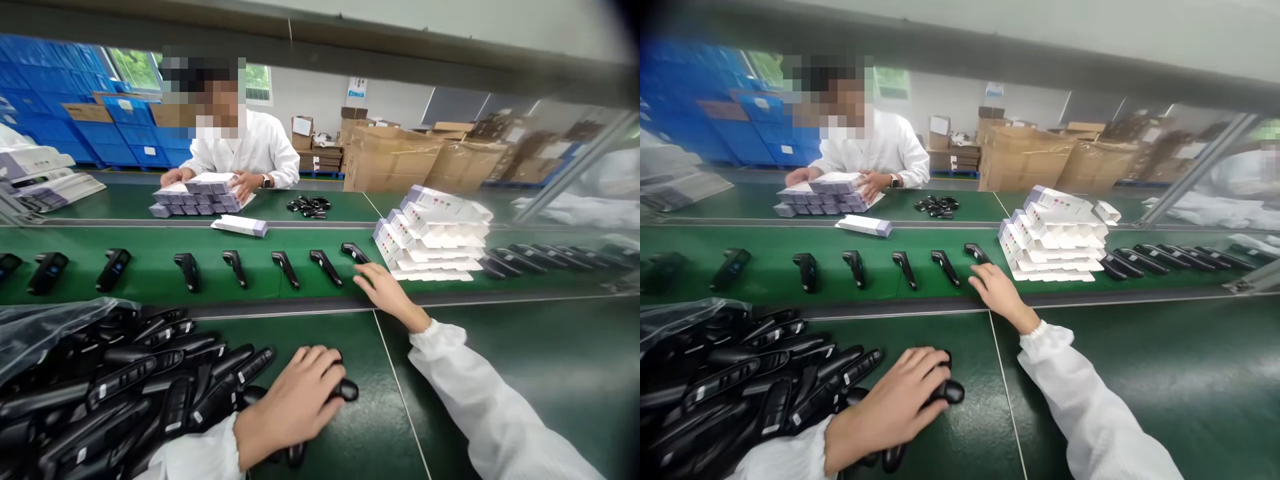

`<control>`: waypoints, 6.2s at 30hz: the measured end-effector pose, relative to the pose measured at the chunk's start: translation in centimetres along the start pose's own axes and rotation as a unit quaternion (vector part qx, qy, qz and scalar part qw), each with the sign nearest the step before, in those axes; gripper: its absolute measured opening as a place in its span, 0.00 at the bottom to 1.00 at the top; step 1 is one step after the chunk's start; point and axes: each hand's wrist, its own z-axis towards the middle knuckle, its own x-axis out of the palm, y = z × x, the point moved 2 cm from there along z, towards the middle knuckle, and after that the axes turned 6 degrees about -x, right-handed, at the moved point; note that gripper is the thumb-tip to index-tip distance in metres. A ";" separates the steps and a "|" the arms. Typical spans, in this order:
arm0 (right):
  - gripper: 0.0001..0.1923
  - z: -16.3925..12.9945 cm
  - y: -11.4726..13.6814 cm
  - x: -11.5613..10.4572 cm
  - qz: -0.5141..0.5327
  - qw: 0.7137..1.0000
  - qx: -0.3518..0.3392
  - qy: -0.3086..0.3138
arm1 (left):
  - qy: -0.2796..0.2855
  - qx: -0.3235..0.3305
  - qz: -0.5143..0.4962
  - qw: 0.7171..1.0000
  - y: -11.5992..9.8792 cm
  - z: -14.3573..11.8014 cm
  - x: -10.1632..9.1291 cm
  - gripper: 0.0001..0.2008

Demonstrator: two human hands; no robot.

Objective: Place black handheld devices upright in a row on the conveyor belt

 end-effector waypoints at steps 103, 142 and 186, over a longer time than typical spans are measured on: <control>0.16 3.1 -1.3 4.7 0.116 0.990 0.061 -0.056 | 0.047 -0.102 0.096 0.989 0.2 1.1 -0.5 0.16; 0.20 4.4 3.7 5.2 -0.073 0.997 0.018 -0.018 | 0.140 -0.222 0.177 0.948 6.0 -2.8 -11.0 0.16; 0.13 10.7 6.2 10.5 -0.034 0.990 0.131 0.030 | -0.115 -0.351 -0.177 0.912 11.6 -1.2 -9.8 0.05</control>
